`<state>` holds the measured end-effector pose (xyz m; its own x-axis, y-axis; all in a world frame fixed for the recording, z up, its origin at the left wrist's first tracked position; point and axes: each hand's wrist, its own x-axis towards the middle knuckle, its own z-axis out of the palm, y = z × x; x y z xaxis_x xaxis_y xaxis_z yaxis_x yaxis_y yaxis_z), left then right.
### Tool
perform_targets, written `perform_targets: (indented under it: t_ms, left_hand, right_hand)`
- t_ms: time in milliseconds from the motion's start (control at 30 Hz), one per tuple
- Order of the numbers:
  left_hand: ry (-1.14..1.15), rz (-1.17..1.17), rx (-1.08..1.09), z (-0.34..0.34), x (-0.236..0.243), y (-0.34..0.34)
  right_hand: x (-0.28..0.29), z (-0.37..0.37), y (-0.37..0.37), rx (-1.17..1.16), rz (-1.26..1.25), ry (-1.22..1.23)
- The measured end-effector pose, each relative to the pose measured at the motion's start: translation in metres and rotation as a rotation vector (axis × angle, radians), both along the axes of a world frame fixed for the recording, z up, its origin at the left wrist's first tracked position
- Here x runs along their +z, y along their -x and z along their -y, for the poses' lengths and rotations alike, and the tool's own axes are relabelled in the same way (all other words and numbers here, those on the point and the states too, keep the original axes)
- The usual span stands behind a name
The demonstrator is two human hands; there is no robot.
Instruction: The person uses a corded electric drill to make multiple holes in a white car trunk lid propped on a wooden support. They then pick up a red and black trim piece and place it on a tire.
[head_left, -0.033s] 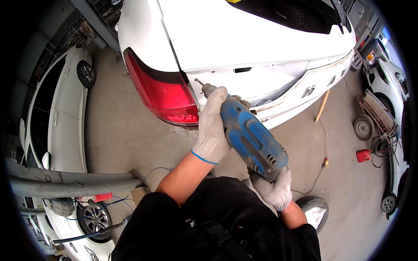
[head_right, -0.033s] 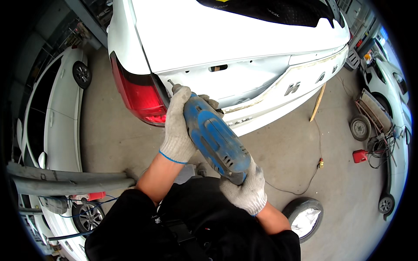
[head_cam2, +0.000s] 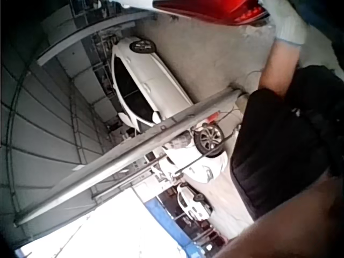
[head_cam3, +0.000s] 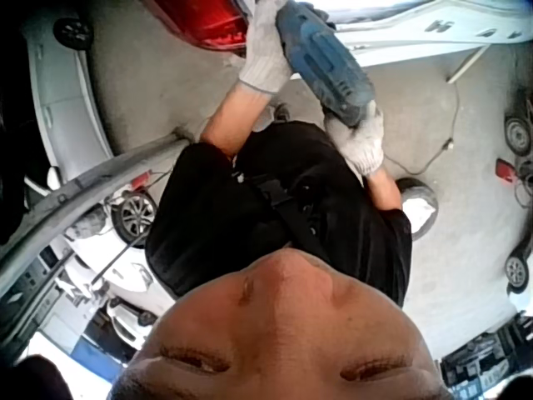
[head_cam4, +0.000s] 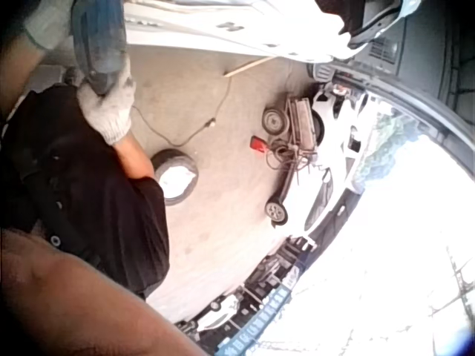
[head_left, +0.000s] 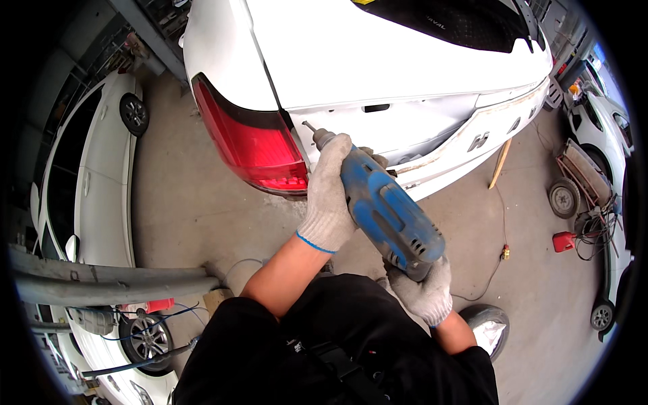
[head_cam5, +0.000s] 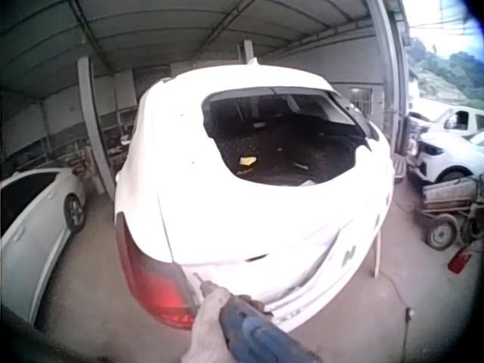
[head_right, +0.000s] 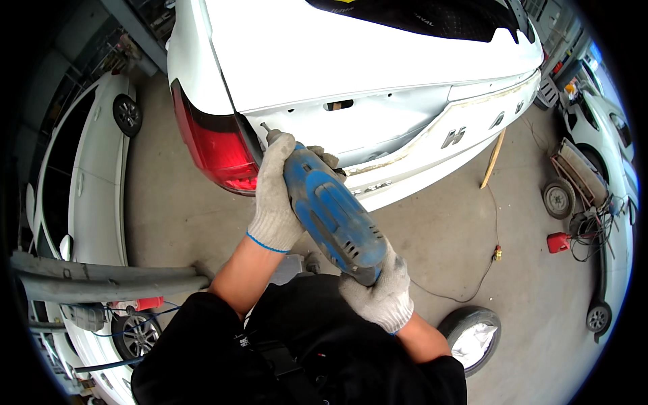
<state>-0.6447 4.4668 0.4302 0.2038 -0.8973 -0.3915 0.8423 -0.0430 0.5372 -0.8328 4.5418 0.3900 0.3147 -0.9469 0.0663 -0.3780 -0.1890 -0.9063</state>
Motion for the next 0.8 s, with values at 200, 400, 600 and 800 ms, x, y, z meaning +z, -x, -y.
perform_targets:
  t_ms: [200, 400, 600, 800]
  left_hand:
    - [0.093, 0.052, -0.147, -0.003, -0.014, -0.010]
    - [0.032, 0.089, -0.070, -0.005, -0.017, -0.009]
    - [0.076, 0.152, -0.145, -0.008, -0.021, -0.011]
    - [0.069, 0.096, -0.074, -0.006, -0.021, -0.011]
  right_hand:
    - [-0.007, -0.011, -0.012, -0.055, 0.078, -0.005]
    - [-0.026, -0.015, -0.012, -0.053, 0.197, -0.175]
    - [-0.019, -0.019, -0.016, -0.015, 0.204, -0.179]
    - [-0.018, -0.013, -0.017, -0.027, 0.109, -0.097]
